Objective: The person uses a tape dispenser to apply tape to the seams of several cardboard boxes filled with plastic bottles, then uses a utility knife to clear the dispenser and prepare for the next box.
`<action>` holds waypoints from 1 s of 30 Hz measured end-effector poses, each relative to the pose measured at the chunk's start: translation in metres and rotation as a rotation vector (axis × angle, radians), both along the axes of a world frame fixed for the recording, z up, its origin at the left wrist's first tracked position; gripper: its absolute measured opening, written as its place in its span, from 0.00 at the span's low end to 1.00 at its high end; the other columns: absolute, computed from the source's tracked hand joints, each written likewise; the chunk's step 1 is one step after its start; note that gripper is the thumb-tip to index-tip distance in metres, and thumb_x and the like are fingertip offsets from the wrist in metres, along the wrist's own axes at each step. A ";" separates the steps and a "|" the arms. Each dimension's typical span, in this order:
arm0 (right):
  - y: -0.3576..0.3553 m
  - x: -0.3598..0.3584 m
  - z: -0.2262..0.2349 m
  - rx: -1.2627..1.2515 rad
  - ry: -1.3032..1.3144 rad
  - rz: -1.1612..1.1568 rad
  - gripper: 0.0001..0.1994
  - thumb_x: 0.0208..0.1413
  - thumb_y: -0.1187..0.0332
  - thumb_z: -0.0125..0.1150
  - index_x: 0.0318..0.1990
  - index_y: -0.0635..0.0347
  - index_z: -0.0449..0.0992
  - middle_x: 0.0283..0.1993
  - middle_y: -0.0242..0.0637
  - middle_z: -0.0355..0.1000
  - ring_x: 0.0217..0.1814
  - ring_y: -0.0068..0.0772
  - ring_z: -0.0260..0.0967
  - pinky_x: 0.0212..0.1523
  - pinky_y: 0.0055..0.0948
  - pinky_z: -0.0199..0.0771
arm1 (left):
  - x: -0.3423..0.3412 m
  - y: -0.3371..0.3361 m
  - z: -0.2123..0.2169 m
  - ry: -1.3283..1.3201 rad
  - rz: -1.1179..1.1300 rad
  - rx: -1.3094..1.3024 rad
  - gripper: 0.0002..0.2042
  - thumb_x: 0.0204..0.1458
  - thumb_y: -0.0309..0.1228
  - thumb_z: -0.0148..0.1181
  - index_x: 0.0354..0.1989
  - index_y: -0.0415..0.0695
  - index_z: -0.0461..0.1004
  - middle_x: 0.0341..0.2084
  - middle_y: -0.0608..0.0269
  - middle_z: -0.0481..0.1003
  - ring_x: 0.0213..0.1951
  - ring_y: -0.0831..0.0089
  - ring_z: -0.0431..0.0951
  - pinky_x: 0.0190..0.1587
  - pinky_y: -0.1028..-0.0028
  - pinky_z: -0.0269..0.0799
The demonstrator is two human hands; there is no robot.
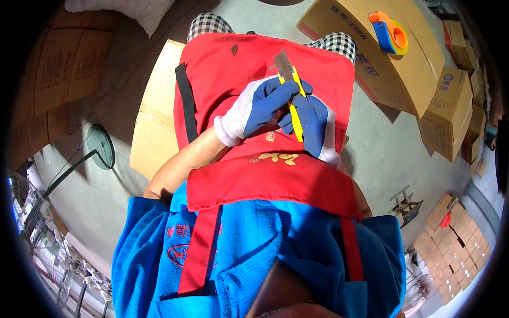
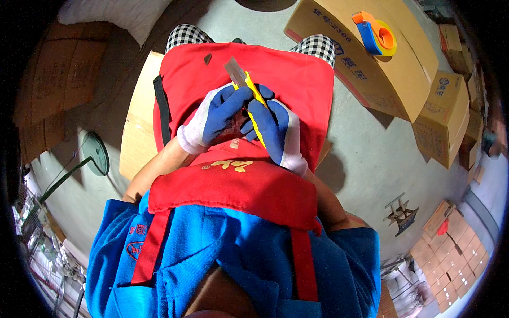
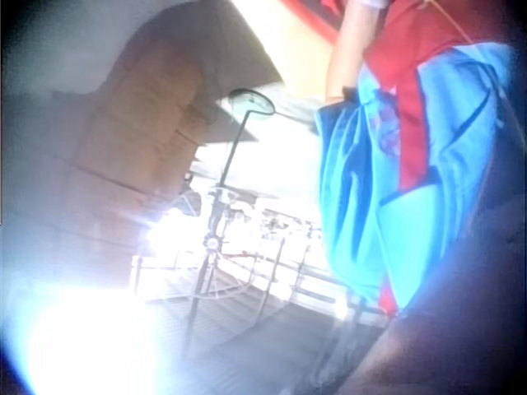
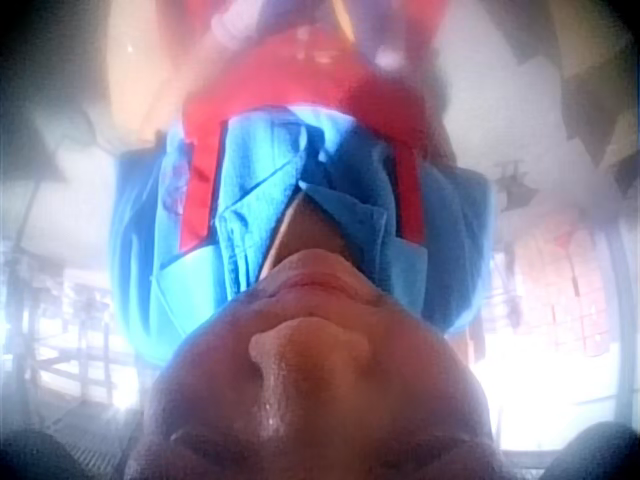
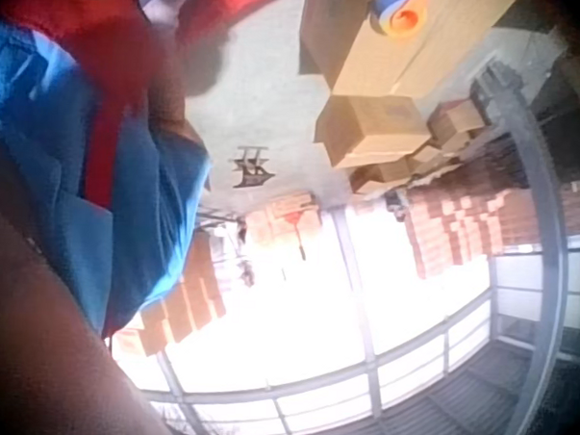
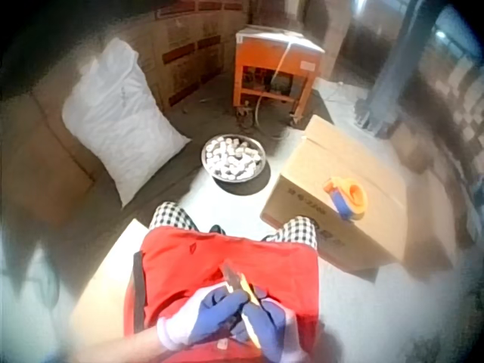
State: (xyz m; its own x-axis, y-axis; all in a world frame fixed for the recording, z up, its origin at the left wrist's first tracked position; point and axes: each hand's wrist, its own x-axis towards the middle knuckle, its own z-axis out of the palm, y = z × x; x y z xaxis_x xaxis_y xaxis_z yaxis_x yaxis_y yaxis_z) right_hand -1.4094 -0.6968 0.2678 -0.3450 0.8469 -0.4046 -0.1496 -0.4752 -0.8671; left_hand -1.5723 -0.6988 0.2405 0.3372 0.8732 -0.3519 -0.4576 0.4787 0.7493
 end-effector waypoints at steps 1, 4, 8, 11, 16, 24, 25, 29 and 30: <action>0.002 0.001 -0.001 -0.102 0.061 -0.014 0.13 0.64 0.65 0.52 0.47 0.67 0.70 0.32 0.40 0.74 0.29 0.28 0.74 0.29 0.23 0.75 | 0.000 0.001 0.000 -0.014 -0.004 -0.007 0.18 0.64 0.39 0.46 0.48 0.36 0.73 0.28 0.65 0.73 0.23 0.81 0.65 0.27 0.82 0.62; 0.008 0.002 0.001 -0.267 0.024 0.039 0.14 0.65 0.64 0.49 0.49 0.66 0.69 0.34 0.40 0.74 0.30 0.27 0.73 0.32 0.24 0.75 | -0.002 0.003 0.009 -0.165 -0.008 -0.079 0.19 0.66 0.40 0.43 0.49 0.35 0.71 0.29 0.63 0.72 0.22 0.80 0.66 0.27 0.81 0.63; 0.010 -0.001 0.003 -0.261 -0.068 0.093 0.13 0.65 0.65 0.49 0.49 0.66 0.68 0.35 0.40 0.73 0.29 0.26 0.71 0.33 0.24 0.75 | -0.005 -0.004 0.000 -0.005 0.058 0.094 0.16 0.61 0.29 0.52 0.55 0.36 0.66 0.41 0.59 0.73 0.43 0.73 0.73 0.46 0.74 0.72; 0.007 0.001 -0.007 -0.108 -0.169 0.107 0.10 0.64 0.68 0.50 0.47 0.67 0.68 0.35 0.38 0.71 0.29 0.24 0.71 0.31 0.22 0.75 | -0.002 -0.007 -0.011 0.387 0.055 0.351 0.17 0.59 0.27 0.57 0.55 0.36 0.66 0.44 0.59 0.72 0.46 0.75 0.73 0.48 0.75 0.72; 0.003 -0.004 -0.003 0.096 -0.295 0.133 0.08 0.62 0.73 0.50 0.46 0.68 0.67 0.33 0.35 0.69 0.29 0.21 0.71 0.29 0.21 0.75 | 0.012 0.003 0.008 0.290 0.183 0.072 0.16 0.58 0.33 0.58 0.51 0.37 0.70 0.36 0.64 0.75 0.34 0.81 0.74 0.37 0.81 0.71; 0.002 -0.006 -0.003 0.017 -0.269 0.148 0.11 0.60 0.74 0.52 0.49 0.67 0.66 0.35 0.37 0.70 0.30 0.24 0.74 0.30 0.24 0.76 | 0.012 0.003 0.002 0.368 0.194 0.029 0.14 0.56 0.35 0.59 0.45 0.37 0.71 0.30 0.65 0.73 0.31 0.82 0.71 0.33 0.79 0.69; 0.002 -0.006 -0.002 0.037 -0.278 0.156 0.11 0.60 0.74 0.52 0.49 0.67 0.66 0.35 0.38 0.71 0.30 0.24 0.74 0.31 0.24 0.76 | 0.013 0.003 0.003 0.356 0.210 0.019 0.14 0.55 0.36 0.60 0.42 0.38 0.71 0.28 0.67 0.71 0.29 0.82 0.69 0.31 0.79 0.67; 0.000 -0.005 -0.010 0.094 -0.273 0.152 0.12 0.59 0.74 0.53 0.49 0.67 0.65 0.34 0.38 0.71 0.30 0.25 0.74 0.32 0.25 0.76 | 0.011 0.003 0.007 0.398 0.152 0.040 0.16 0.58 0.34 0.57 0.50 0.37 0.70 0.34 0.64 0.75 0.33 0.81 0.73 0.36 0.81 0.70; -0.001 -0.004 -0.013 0.102 -0.261 0.142 0.12 0.59 0.74 0.53 0.50 0.67 0.65 0.34 0.38 0.71 0.30 0.25 0.74 0.32 0.25 0.76 | 0.015 0.001 0.008 0.418 0.185 0.097 0.16 0.58 0.34 0.57 0.50 0.37 0.70 0.34 0.65 0.75 0.33 0.81 0.73 0.36 0.81 0.70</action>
State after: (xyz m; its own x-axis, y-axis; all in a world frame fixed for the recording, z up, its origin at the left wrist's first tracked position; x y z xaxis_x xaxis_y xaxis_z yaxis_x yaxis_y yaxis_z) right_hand -1.4135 -0.6982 0.2543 -0.3582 0.8383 -0.4110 0.1463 -0.3844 -0.9115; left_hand -1.5570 -0.6978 0.2490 0.0195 0.9409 -0.3382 -0.1780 0.3361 0.9249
